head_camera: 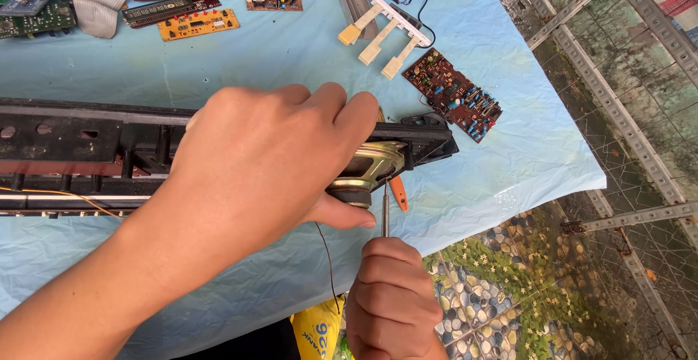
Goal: The person uses a screwdriver to remove screws from a speaker mounted inside a disassembled electronic device. They then use a brush to clean the speaker and the surrounding area. The person continues to use the screwdriver to adjust components within the device.
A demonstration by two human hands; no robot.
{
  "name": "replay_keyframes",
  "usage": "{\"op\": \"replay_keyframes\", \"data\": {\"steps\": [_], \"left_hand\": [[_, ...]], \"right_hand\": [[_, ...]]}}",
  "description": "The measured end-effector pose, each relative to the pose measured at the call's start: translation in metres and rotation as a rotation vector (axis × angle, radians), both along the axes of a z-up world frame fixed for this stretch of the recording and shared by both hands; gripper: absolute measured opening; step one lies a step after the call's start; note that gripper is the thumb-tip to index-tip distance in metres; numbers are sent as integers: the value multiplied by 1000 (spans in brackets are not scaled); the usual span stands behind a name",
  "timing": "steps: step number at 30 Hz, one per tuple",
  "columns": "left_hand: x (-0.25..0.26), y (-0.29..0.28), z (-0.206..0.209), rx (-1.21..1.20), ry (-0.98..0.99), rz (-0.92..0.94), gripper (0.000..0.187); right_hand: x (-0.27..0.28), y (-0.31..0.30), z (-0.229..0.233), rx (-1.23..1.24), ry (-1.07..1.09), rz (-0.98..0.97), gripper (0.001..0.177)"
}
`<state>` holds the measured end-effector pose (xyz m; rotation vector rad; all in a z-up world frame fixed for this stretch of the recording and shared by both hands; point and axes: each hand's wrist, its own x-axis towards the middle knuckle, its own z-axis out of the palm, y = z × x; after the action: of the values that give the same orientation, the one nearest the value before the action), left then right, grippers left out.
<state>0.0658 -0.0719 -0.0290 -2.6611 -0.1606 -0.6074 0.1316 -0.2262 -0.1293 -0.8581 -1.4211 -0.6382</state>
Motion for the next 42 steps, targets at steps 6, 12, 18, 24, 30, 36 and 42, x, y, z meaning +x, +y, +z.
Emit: {"op": "replay_keyframes", "data": {"steps": [6,12,18,24,30,36,42], "left_hand": [[3,2,-1,-30,6,-11,108],[7,4,0,-69,45,-44,110],[18,14,7,-121,163,-42,107],[17,10,3,-159,167,-52,105],[17,10,4,-211,58,-105,91],[12,5,11,-276,115,-71,62],[15,6,8,-276,74,-75,51]], "right_hand": [[0,5,-3,42,13,-32,65],[13,-14,20,-291,-115,157,62],[19,-15,-2,-336,-145,45,60],[13,-1,-1,-76,11,78,47],[26,-1,15,-222,-127,222,66],[54,-10,16,-440,-461,357,45],[63,-13,8,-735,-809,316,41]]}}
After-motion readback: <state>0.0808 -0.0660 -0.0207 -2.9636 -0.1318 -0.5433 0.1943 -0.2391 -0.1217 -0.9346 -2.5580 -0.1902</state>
